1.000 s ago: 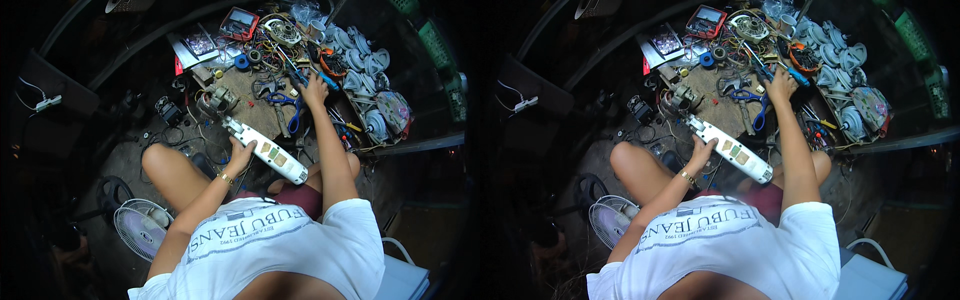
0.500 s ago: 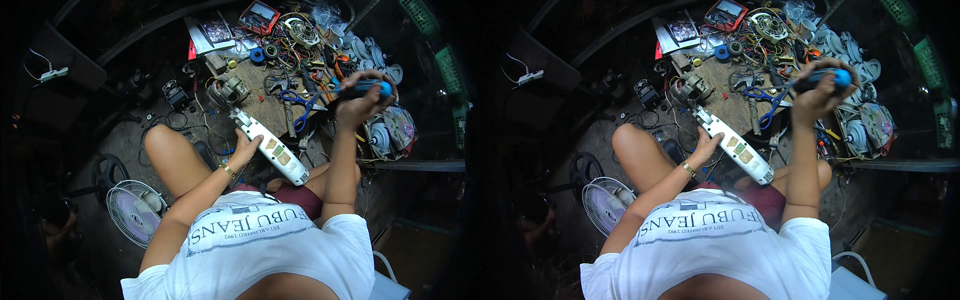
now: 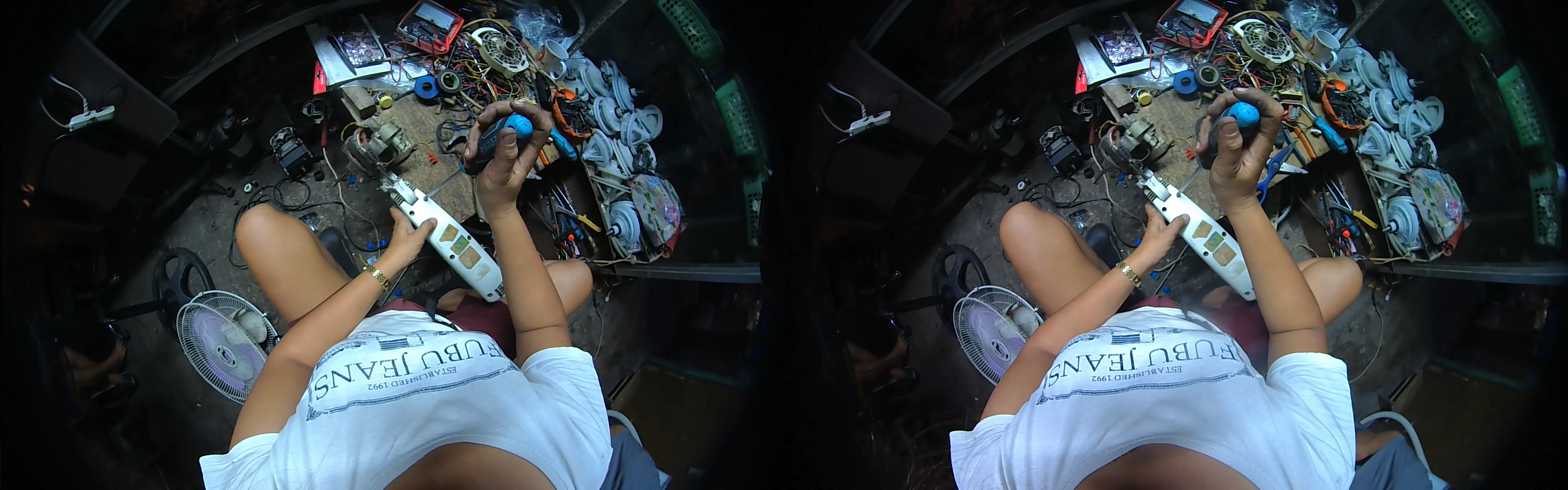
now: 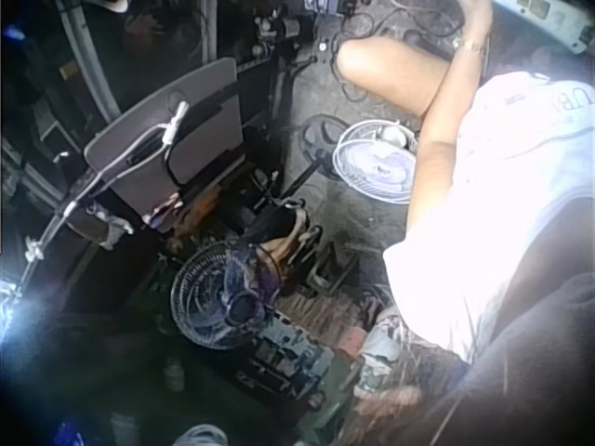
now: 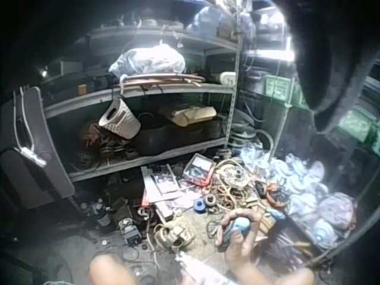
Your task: The person uses a screwdriver and pliers to disassemble a white handheld appliance, handling the internal wiring and plastic housing while sitting on the floor.
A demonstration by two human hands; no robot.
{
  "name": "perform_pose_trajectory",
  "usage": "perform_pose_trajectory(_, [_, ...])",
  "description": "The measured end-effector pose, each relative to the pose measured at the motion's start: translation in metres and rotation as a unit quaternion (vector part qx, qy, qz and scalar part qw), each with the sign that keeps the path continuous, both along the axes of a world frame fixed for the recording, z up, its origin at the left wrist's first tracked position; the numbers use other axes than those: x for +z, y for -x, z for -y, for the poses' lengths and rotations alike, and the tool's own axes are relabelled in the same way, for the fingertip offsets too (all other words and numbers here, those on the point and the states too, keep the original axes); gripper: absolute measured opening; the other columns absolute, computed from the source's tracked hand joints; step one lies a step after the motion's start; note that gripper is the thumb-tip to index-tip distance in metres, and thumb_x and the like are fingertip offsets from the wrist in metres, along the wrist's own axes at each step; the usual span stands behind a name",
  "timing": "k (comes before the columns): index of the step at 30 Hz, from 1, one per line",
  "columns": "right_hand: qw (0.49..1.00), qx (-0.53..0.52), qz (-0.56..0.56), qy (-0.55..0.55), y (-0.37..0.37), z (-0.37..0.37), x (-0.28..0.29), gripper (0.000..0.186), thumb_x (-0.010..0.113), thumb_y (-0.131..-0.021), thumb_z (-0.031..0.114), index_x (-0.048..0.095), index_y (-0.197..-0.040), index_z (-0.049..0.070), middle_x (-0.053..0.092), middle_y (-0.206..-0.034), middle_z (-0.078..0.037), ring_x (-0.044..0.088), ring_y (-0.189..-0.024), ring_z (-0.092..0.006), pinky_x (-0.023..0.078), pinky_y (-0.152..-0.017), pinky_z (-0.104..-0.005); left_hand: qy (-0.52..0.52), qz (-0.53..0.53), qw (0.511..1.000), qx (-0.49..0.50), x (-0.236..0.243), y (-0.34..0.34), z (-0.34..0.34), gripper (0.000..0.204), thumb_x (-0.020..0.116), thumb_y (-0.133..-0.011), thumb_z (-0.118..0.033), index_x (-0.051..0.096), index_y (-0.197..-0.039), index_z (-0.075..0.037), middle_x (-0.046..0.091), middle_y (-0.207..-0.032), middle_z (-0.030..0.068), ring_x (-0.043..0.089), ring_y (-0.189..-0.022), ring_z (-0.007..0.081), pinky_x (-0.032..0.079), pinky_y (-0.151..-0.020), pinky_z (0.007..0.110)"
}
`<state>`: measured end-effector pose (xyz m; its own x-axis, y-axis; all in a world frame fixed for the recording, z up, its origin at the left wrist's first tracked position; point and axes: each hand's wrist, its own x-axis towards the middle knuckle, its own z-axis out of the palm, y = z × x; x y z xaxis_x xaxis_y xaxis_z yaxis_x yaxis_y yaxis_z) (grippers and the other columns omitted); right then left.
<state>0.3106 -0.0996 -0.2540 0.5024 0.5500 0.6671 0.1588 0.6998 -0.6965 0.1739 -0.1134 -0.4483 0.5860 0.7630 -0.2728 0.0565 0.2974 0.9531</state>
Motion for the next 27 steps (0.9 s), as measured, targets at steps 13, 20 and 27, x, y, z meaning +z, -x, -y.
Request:
perform_pose_trajectory(13, [0.998,0.062,0.016,-0.011,0.012,0.0,-0.004,0.044,0.059,-0.092,0.04,0.038,-0.118,0.011,0.051,-0.094,-0.01,0.049,-0.056,-0.0099,0.042,-0.047,-0.0204,-0.033,0.008,0.999,0.026,-0.008,-0.001,0.001,0.06,0.068,-0.084,-0.028,0.026,-0.112,0.004,0.049,-0.11,0.0218,0.05,-0.108,0.0232,0.042,-0.092,0.031])
perform_pose_trajectory(20, [0.981,0.142,0.132,0.029,0.018,0.01,-0.006,0.042,0.061,-0.091,0.034,0.044,-0.12,0.008,0.051,-0.105,-0.012,0.054,-0.079,-0.0159,0.045,-0.067,-0.0262,-0.035,0.009,0.999,0.024,0.001,-0.003,0.002,0.06,0.07,-0.082,-0.026,0.026,-0.111,0.003,0.049,-0.11,0.0211,0.051,-0.106,0.0234,0.043,-0.092,0.033])
perform_pose_trajectory(27, [0.787,0.002,0.547,0.286,0.005,0.027,0.097,0.026,0.065,-0.081,0.011,0.055,-0.104,0.003,0.051,-0.111,-0.017,0.057,-0.098,-0.0305,0.049,-0.081,-0.0396,-0.011,0.022,0.999,0.03,-0.002,-0.002,0.002,0.057,0.069,-0.084,-0.021,0.025,-0.112,0.002,0.048,-0.111,0.0183,0.05,-0.107,0.0223,0.041,-0.094,0.033])
